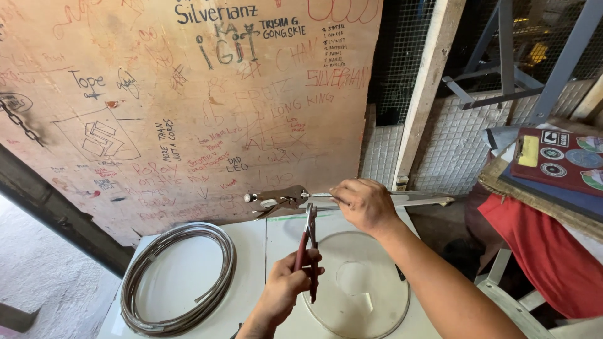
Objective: The person uses pliers to bend and secure the metal wire frame of a transparent circular fan guard. They repeatedly clamp and adjust sections of the frame, then lift and rotate the guard to work on different areas.
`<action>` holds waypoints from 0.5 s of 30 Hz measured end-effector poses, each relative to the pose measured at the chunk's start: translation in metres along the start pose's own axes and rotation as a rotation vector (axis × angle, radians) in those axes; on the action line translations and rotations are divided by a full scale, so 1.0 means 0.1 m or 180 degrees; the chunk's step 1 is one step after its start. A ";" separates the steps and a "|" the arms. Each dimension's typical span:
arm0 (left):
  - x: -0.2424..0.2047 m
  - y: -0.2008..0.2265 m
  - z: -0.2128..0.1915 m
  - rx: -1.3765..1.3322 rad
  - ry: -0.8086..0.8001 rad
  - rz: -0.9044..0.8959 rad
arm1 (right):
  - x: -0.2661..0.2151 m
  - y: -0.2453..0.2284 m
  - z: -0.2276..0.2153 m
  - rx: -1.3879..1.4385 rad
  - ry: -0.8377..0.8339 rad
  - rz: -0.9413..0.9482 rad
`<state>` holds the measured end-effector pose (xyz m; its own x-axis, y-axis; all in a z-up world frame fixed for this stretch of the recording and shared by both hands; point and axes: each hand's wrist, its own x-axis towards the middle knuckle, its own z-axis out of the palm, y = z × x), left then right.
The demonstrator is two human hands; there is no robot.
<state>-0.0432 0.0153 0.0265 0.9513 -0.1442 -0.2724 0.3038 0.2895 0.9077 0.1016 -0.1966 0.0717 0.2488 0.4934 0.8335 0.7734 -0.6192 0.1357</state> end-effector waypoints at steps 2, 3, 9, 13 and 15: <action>0.02 -0.03 -0.01 -0.0084 -0.0011 0.0031 | -0.01 0.01 0.00 0.0000 -0.0017 -0.0006; 0.02 -0.05 -0.02 -0.0167 -0.0024 0.0075 | -0.01 0.01 0.01 -0.0006 -0.0028 -0.0020; -0.03 0.12 0.06 -0.0096 -0.0057 0.0192 | 0.03 -0.07 -0.03 -0.0008 -0.0019 -0.0036; -0.05 0.17 0.11 -0.0104 0.0009 0.0080 | 0.00 -0.11 0.00 -0.0052 -0.0021 -0.0052; -0.01 0.10 0.09 -0.0048 -0.0116 0.0103 | -0.01 -0.14 0.01 -0.0037 -0.0058 -0.0004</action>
<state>-0.0417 0.0098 0.0387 0.9582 -0.1688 -0.2309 0.2739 0.3088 0.9108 0.0910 -0.1881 0.0681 0.2586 0.5052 0.8233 0.7670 -0.6256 0.1430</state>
